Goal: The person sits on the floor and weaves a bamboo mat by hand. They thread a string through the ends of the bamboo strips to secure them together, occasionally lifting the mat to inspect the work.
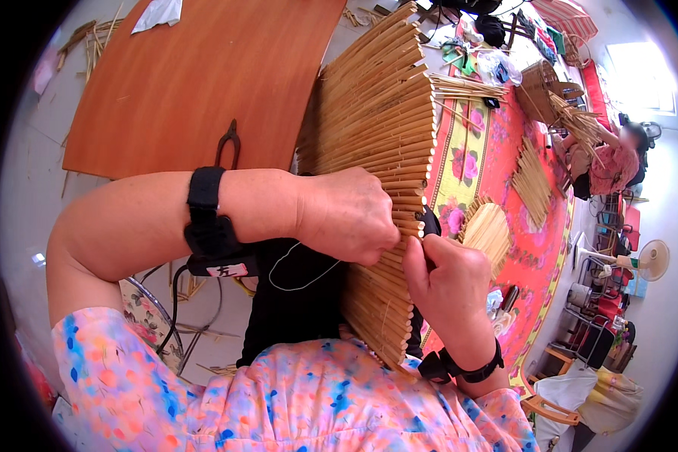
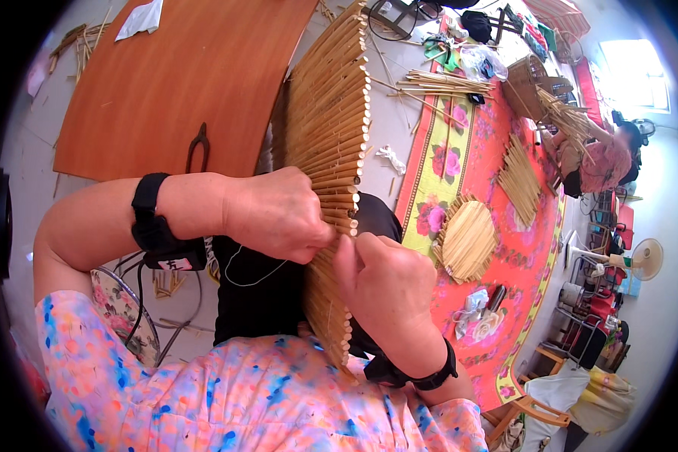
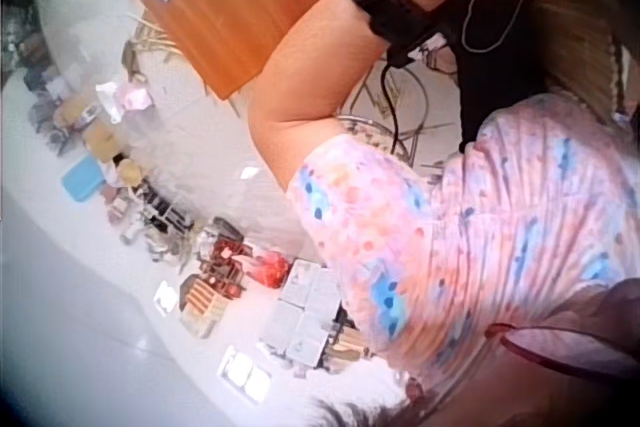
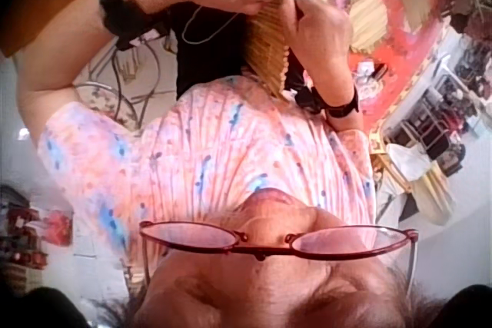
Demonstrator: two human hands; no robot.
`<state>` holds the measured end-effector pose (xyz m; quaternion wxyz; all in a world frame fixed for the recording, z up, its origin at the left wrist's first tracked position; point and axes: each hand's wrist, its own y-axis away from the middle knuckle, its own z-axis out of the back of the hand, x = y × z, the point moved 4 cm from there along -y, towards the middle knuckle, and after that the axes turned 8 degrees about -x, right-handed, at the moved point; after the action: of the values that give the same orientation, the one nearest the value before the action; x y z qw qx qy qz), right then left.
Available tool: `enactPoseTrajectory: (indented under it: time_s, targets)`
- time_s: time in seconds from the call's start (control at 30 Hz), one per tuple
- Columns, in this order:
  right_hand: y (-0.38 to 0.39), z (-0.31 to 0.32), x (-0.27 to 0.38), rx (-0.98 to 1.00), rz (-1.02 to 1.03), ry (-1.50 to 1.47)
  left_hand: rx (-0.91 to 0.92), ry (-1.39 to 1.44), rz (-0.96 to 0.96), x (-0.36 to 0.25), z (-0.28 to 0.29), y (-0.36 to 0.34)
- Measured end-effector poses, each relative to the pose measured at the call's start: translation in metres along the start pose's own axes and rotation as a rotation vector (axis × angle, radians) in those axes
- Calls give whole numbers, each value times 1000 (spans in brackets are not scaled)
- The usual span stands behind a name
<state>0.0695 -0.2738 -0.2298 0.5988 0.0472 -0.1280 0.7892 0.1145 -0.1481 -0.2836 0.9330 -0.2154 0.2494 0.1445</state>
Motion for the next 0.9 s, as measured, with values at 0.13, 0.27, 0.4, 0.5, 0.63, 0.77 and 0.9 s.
enactPoseTrajectory:
  time_s: [0.13, 0.27, 0.4, 0.5, 0.63, 0.77, 0.9]
  targets:
    - [0, -1, -1, 1, 5, -16, -64, 48, -19, 0, 4, 14]
    - [1, -5, -17, -9, -35, -40, 76, -1, 60, -4, 15, 66]
    - [-1, -7, -17, 15, -94, -130, -128, 48, 284, -16, 31, 97]
    - [-2, -9, -18, 54, -187, -209, -266, 31, 406, -26, 20, 95]
    - [0, -9, -17, 40, -231, -252, -515, 136, 445, -32, -8, 88]
    - [6, -13, -23, 50, -257, -340, -670, 259, 472, -33, -21, 76]
    - [8, -10, -22, 82, -267, -310, -691, 197, 476, -33, -20, 73]
